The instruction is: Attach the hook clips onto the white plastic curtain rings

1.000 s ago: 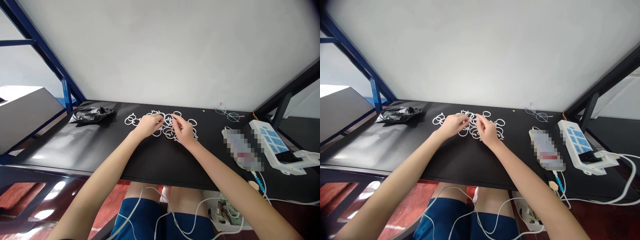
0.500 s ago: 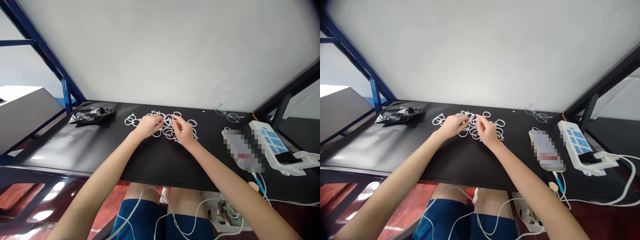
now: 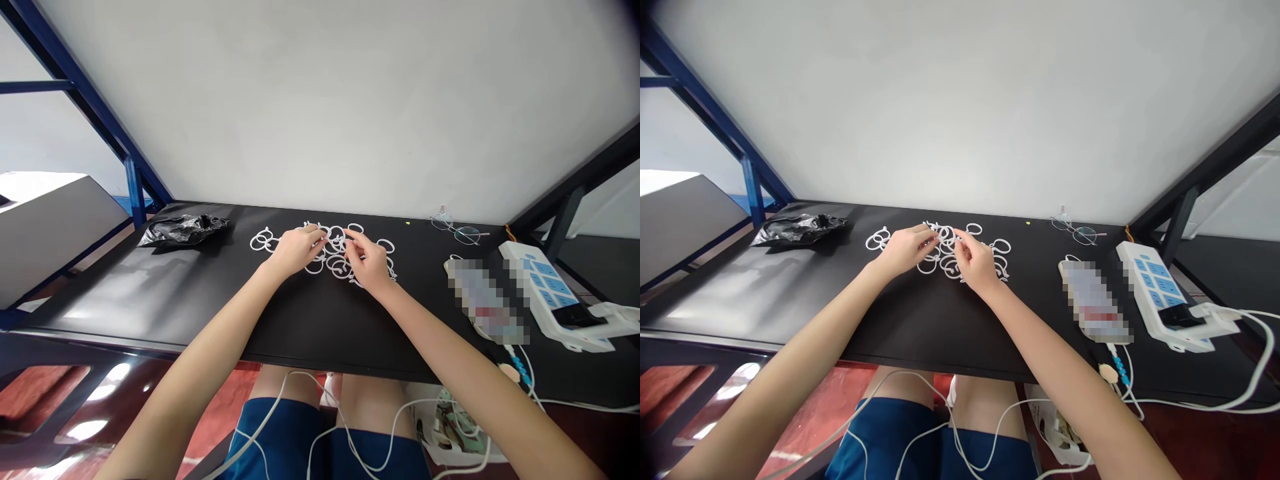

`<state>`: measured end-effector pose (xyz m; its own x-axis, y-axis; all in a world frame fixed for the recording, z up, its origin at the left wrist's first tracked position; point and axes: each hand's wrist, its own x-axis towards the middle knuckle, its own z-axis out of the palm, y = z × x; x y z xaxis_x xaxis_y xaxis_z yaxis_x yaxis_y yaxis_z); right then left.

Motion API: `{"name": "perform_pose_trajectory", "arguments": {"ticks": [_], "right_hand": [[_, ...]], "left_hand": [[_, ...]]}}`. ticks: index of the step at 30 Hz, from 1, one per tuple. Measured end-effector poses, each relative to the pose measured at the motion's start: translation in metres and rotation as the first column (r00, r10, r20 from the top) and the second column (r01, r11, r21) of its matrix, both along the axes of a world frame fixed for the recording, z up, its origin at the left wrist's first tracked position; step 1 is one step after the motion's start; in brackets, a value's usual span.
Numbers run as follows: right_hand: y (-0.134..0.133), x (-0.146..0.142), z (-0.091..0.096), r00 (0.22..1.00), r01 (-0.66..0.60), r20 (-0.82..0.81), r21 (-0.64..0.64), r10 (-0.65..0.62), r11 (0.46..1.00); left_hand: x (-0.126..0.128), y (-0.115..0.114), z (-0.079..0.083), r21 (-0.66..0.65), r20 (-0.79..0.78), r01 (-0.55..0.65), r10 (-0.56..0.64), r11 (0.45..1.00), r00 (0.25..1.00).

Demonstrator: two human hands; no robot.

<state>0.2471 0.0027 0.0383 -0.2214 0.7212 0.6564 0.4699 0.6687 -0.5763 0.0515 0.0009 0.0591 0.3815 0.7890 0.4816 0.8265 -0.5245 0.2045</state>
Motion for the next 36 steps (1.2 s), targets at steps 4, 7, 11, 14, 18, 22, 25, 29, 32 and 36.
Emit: {"name": "perform_pose_trajectory", "arguments": {"ticks": [4,7,11,14,18,22,25,29,32,36], "right_hand": [[0.003,0.001,-0.001,1.0,0.017,0.004,-0.021,-0.016,1.0],[0.006,0.001,-0.004,0.999,0.039,0.034,-0.043,-0.038,0.998],[0.009,0.001,-0.007,0.999,0.035,0.04,-0.015,-0.034,0.999],[0.009,0.001,-0.007,0.999,0.014,0.03,0.022,-0.015,1.0],[0.008,0.001,-0.003,1.0,0.011,0.023,0.082,-0.013,0.997],[0.007,0.001,-0.002,1.0,0.011,0.015,0.109,-0.012,0.994],[0.007,0.001,-0.001,1.0,0.004,0.004,0.122,-0.005,0.992],[0.007,0.002,-0.001,1.0,-0.002,0.016,0.125,0.0,0.992],[0.008,0.002,-0.002,1.0,0.01,0.01,0.135,-0.011,0.991],[0.008,0.003,-0.002,1.0,0.008,0.013,0.133,-0.01,0.991]], "left_hand": [[-0.008,0.006,0.0,-0.023,0.039,-0.207,0.208,0.978,0.977],[-0.015,0.009,0.003,-0.061,0.026,-0.369,0.371,0.927,0.928],[-0.021,0.008,0.009,-0.097,0.012,-0.476,0.479,0.874,0.878],[-0.023,0.008,0.013,-0.101,0.007,-0.514,0.517,0.852,0.856],[-0.029,0.008,0.016,-0.084,0.006,-0.553,0.555,0.829,0.832],[-0.044,0.011,0.017,-0.124,0.015,-0.603,0.609,0.788,0.793],[-0.056,0.013,0.018,-0.163,0.03,-0.628,0.64,0.761,0.767],[-0.067,0.015,0.022,-0.277,-0.031,-0.657,0.677,0.701,0.735],[-0.072,0.014,0.025,-0.369,-0.106,-0.663,0.679,0.652,0.727],[-0.072,0.014,0.025,-0.461,-0.223,-0.662,0.645,0.591,0.731]]}}
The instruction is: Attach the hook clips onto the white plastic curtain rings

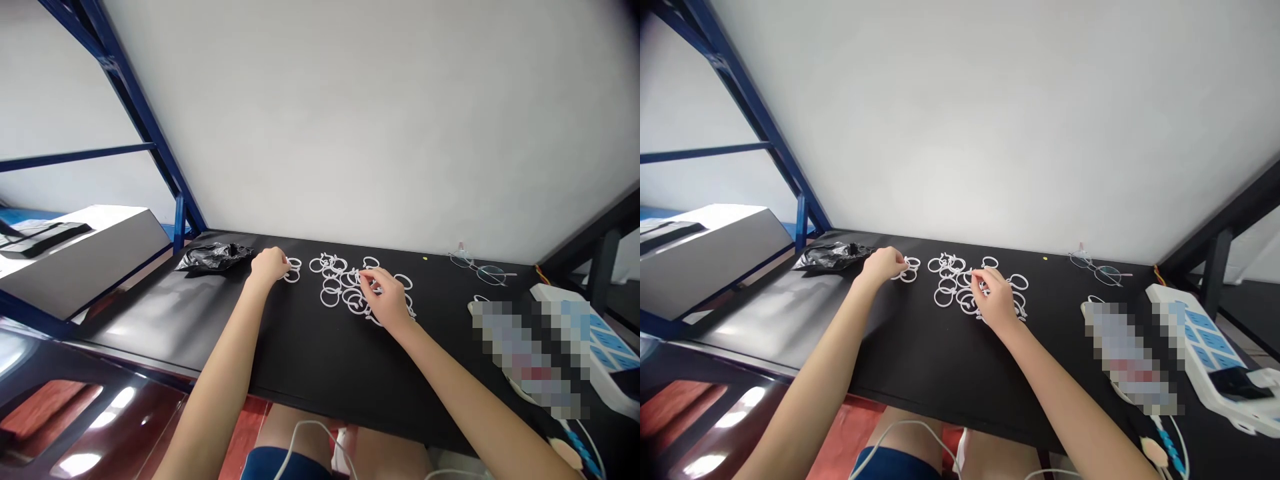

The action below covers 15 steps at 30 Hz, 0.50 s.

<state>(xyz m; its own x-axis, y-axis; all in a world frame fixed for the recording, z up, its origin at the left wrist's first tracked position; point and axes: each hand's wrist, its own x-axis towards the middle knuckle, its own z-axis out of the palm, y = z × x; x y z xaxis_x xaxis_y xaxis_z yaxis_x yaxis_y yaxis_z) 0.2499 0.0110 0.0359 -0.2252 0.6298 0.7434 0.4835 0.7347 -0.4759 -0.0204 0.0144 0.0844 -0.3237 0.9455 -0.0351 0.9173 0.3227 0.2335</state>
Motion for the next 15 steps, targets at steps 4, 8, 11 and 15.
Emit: {"name": "perform_pose_trajectory", "arguments": {"ticks": [4,8,11,15], "right_hand": [[-0.001,0.0,0.0,1.0,-0.002,0.0,0.004,0.002,1.0],[-0.001,-0.001,0.0,1.0,-0.003,-0.004,-0.003,0.003,1.0],[-0.001,-0.001,-0.001,1.0,-0.014,-0.006,-0.017,0.014,1.0],[-0.001,0.0,-0.001,1.0,-0.022,-0.008,-0.037,0.022,0.999]], "left_hand": [[0.003,-0.001,0.0,-0.043,-0.012,0.019,-0.019,0.999,1.0],[0.009,-0.003,0.001,0.009,-0.036,0.011,-0.011,1.0,0.999],[0.022,-0.003,-0.004,0.131,-0.063,0.088,-0.08,0.987,0.995],[0.046,-0.004,-0.018,0.276,-0.134,0.387,-0.363,0.88,0.922]]}}
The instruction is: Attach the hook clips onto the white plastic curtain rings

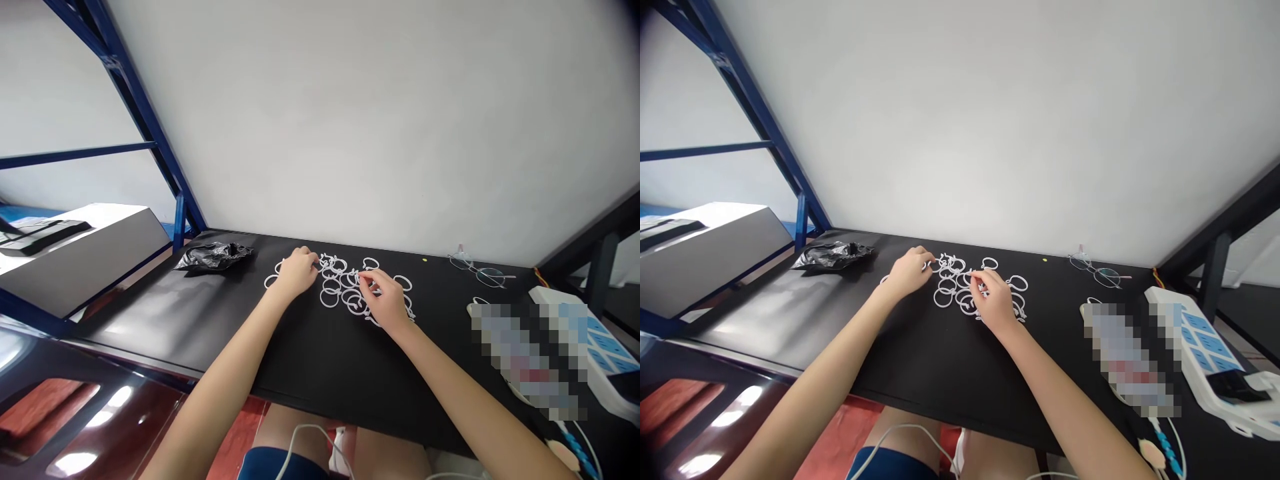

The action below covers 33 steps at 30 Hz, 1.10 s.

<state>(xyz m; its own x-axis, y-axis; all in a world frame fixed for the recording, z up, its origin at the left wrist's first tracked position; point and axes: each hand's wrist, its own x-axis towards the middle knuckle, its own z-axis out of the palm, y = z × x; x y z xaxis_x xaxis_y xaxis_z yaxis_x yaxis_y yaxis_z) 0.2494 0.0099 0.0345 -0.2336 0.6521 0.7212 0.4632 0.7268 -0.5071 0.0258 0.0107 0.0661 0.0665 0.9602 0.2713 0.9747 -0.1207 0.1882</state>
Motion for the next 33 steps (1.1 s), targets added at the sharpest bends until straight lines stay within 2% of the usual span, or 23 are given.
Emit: {"name": "perform_pose_trajectory", "arguments": {"ticks": [1,3,8,17,21,33], "right_hand": [[0.0,0.0,0.0,1.0,0.0,0.0,-0.001,0.0,1.0],[0.0,0.0,0.001,1.0,-0.001,-0.002,0.0,0.001,1.0],[-0.001,-0.001,0.003,1.0,-0.012,-0.007,0.001,0.012,1.0],[-0.002,-0.002,0.002,1.0,-0.018,0.0,-0.002,0.018,1.0],[-0.002,-0.002,0.002,1.0,-0.018,0.003,-0.011,0.019,1.0],[-0.003,-0.002,0.003,1.0,-0.026,0.003,-0.027,0.026,0.999]], "left_hand": [[0.005,0.0,-0.004,0.002,-0.035,0.075,-0.075,0.997,0.997],[0.011,0.001,-0.012,-0.013,-0.078,0.142,-0.143,0.99,0.987],[0.012,0.005,-0.022,-0.045,-0.054,0.181,-0.183,0.982,0.982],[0.015,0.002,-0.023,-0.046,-0.018,0.201,-0.202,0.978,0.979],[0.016,-0.001,-0.021,-0.073,0.012,0.253,-0.253,0.965,0.967],[0.018,0.002,-0.022,-0.02,0.055,0.333,-0.332,0.943,0.942]]}}
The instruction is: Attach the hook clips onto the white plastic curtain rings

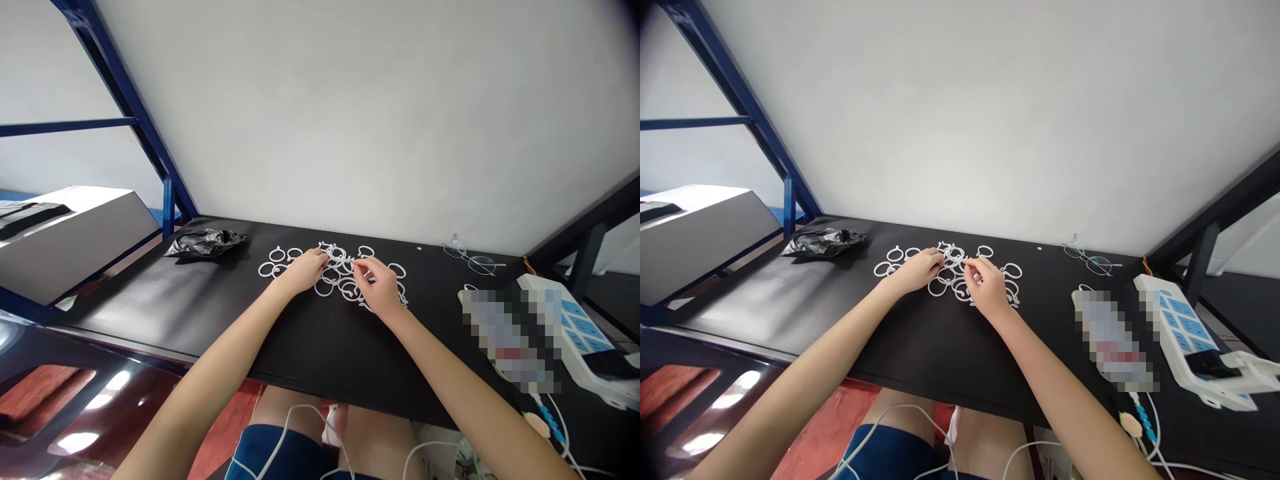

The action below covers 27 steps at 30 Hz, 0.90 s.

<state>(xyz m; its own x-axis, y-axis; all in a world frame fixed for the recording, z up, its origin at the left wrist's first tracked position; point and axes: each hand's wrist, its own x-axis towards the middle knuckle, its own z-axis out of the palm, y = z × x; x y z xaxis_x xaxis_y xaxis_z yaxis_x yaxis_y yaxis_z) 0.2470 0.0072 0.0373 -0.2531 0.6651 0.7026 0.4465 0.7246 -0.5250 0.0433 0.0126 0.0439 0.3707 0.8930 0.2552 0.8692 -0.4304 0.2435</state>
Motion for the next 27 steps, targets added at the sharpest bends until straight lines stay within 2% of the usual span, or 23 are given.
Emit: {"name": "perform_pose_trajectory", "arguments": {"ticks": [14,20,25,27], "right_hand": [[-0.001,0.0,0.0,1.0,0.001,0.01,-0.007,-0.001,1.0],[0.0,0.001,0.0,0.999,0.028,0.02,-0.002,-0.028,1.0],[0.005,0.001,-0.003,0.98,0.073,0.171,0.143,-0.098,0.987],[0.006,0.001,-0.005,0.976,0.069,0.195,0.16,-0.101,0.985]], "left_hand": [[0.003,-0.004,0.007,-0.008,0.006,0.036,-0.036,0.999,0.999],[0.003,-0.006,0.013,0.054,0.089,0.001,-0.006,0.999,0.996],[0.009,-0.007,0.013,0.156,0.129,0.08,-0.101,0.984,0.986],[0.014,-0.009,0.011,0.191,0.125,0.145,-0.171,0.971,0.977]]}}
